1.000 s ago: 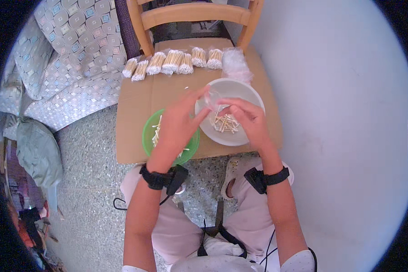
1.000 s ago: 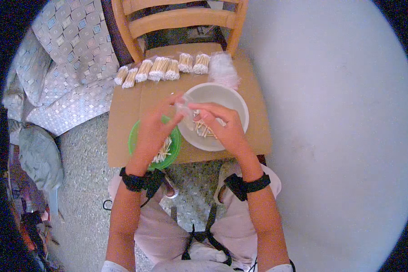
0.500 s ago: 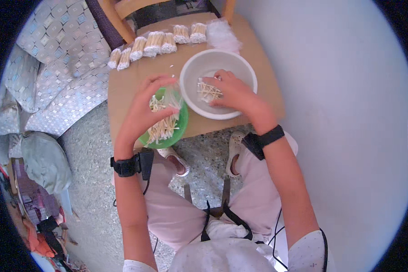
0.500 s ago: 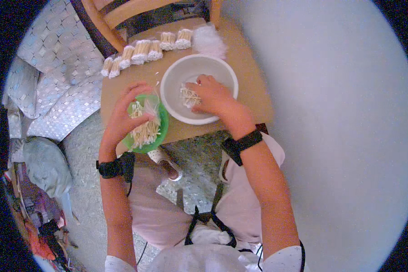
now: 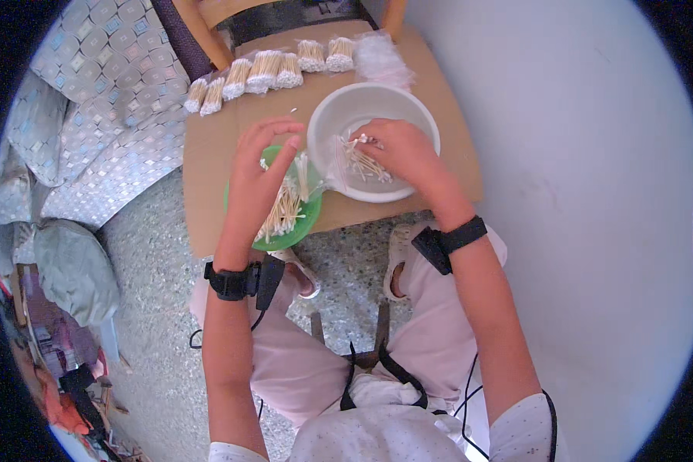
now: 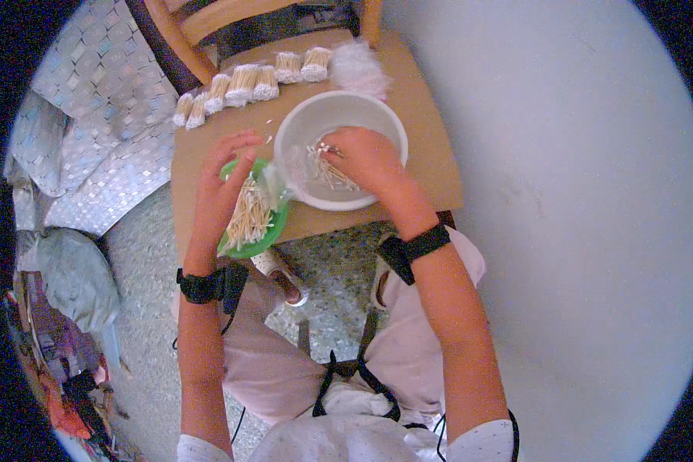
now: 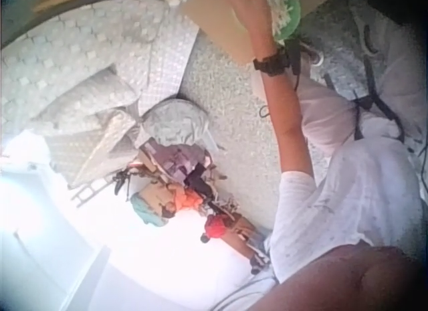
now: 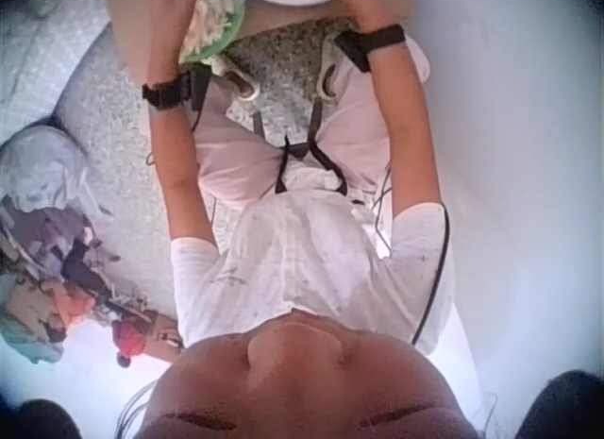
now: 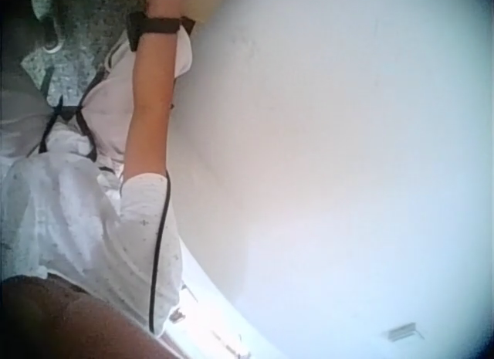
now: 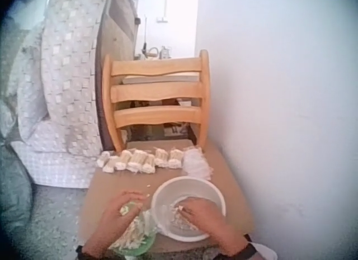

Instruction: Sorting and packing cotton swabs into small plastic bags.

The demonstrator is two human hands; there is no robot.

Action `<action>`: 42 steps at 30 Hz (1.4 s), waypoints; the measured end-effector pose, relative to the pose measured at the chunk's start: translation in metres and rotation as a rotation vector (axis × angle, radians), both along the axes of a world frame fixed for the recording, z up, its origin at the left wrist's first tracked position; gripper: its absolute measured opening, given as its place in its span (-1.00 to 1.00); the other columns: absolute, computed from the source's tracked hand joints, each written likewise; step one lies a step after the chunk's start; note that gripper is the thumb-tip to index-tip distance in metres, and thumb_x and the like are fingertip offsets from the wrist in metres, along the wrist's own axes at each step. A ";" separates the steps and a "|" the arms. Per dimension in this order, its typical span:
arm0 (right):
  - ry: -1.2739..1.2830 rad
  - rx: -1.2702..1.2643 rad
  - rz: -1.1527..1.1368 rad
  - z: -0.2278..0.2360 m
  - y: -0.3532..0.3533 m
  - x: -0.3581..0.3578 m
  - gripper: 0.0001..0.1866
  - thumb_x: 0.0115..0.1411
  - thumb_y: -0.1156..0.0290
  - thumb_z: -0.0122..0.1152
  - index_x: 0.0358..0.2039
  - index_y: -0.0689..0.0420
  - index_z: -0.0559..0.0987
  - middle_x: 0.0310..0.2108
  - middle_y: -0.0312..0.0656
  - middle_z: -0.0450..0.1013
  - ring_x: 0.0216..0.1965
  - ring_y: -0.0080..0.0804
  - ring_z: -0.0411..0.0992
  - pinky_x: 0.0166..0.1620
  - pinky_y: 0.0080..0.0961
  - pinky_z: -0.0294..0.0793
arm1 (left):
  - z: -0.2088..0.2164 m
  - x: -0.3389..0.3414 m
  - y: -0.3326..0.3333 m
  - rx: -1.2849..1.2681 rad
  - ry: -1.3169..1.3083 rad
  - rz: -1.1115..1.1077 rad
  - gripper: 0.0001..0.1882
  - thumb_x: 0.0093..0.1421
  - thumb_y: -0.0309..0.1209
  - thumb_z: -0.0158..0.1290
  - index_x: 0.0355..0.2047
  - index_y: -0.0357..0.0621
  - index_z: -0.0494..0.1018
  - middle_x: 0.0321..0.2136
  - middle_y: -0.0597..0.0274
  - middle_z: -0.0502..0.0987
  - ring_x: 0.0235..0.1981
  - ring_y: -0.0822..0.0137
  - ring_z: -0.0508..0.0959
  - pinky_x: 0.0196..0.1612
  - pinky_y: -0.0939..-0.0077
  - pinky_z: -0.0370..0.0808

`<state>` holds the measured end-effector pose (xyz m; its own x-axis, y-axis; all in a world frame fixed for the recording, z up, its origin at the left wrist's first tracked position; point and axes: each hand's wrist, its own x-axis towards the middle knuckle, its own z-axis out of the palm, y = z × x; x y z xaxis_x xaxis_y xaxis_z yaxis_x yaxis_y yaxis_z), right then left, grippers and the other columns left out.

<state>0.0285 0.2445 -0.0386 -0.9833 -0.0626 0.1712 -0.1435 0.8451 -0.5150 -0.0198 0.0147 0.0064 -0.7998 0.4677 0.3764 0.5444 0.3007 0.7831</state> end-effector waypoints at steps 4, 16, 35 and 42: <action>0.251 0.055 0.040 -0.005 -0.009 -0.005 -0.80 0.10 0.29 0.11 -0.32 0.09 0.58 -0.34 -0.09 0.49 -0.28 -0.08 0.46 -0.21 -0.20 0.44 | 0.005 0.007 0.010 0.011 0.034 -0.034 -0.83 0.15 -0.42 0.04 -0.26 -0.15 0.52 -0.22 0.15 0.51 -0.09 0.19 0.45 0.03 0.36 0.29; 0.114 -0.314 -0.140 0.002 -0.009 -0.010 -0.69 0.19 0.28 0.06 -0.04 -0.05 0.43 -0.43 -0.05 0.53 -0.41 0.03 0.48 -0.33 -0.10 0.43 | -0.001 0.002 0.024 -0.013 0.092 -0.003 -0.70 0.15 -0.33 0.07 -0.10 -0.09 0.48 -0.17 0.10 0.50 -0.07 0.13 0.42 0.04 0.32 0.28; 0.377 -0.115 0.084 0.017 -0.014 -0.002 -0.77 0.05 0.16 0.22 -0.42 0.06 0.62 -0.39 -0.24 0.52 -0.35 -0.23 0.43 -0.26 -0.38 0.41 | 0.001 0.005 0.029 -0.029 -0.002 0.053 -0.81 0.12 -0.34 0.11 -0.33 -0.20 0.55 -0.49 0.22 0.56 -0.52 0.44 0.44 -0.43 0.57 0.38; 0.283 -0.715 -0.076 0.019 -0.015 -0.008 -0.77 0.09 0.24 0.25 -0.33 0.12 0.58 -0.41 -0.24 0.52 -0.43 -0.50 0.45 -0.32 -0.55 0.43 | -0.004 0.000 0.027 0.107 -0.179 0.017 -0.83 0.12 -0.36 0.11 -0.31 -0.14 0.56 -0.49 0.37 0.55 -0.49 0.55 0.43 -0.43 0.63 0.33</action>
<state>0.0207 0.2295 -0.0193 -0.8933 0.2235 0.3899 -0.3058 0.3336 -0.8918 -0.0197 0.0418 0.0026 -0.8657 0.4185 0.2746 0.3896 0.2189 0.8946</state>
